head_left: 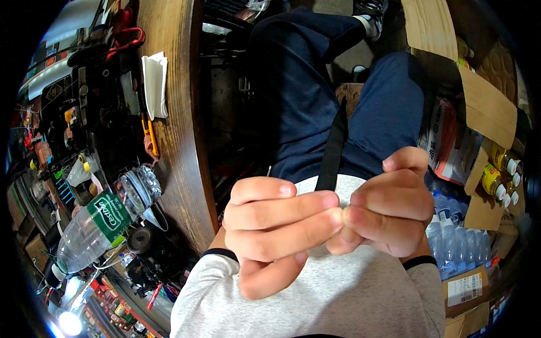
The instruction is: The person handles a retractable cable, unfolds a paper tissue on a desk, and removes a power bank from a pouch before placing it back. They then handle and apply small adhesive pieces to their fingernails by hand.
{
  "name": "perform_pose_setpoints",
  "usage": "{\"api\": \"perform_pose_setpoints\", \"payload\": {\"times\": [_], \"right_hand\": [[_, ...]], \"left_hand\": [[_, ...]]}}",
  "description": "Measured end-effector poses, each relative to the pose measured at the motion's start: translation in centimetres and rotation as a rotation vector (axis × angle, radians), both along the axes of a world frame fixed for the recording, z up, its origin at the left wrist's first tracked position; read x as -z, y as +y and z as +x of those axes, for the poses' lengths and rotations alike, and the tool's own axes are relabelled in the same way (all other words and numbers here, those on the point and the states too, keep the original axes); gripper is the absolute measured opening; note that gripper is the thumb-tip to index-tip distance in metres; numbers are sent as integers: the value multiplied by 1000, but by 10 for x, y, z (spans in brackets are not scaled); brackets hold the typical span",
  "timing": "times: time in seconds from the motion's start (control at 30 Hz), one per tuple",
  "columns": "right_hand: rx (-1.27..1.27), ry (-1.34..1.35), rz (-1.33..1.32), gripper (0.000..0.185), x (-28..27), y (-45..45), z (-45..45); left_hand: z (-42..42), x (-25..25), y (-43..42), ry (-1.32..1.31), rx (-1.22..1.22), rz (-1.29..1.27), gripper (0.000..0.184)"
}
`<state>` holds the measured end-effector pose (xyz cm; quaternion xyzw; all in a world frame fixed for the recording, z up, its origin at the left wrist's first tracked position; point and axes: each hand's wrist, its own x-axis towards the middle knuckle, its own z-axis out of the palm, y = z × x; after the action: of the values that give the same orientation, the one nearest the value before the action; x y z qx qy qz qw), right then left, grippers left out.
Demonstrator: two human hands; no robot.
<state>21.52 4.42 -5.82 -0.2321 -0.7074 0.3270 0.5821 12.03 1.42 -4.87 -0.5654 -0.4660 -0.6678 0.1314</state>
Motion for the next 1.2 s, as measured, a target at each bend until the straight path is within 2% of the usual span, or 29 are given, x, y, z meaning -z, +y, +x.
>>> {"api": "perform_pose_setpoints", "payload": {"times": [0.67, 0.83, 1.03, 1.2], "right_hand": [[-87, -45, 0, 27, -4, 6, 1], [-153, 102, -40, 24, 5, 8, 2], [-55, 133, -10, 15, 8, 4, -5], [-52, 78, -17, 16, 5, 2, -5]], "left_hand": [[-8, 1, 0, 74, 46, 1, 33], [-12, 1, 0, 67, 80, 2, 33], [-4, 1, 3, 3, 15, 20, 36], [-4, 2, 4, 15, 13, 37, 36]]}}
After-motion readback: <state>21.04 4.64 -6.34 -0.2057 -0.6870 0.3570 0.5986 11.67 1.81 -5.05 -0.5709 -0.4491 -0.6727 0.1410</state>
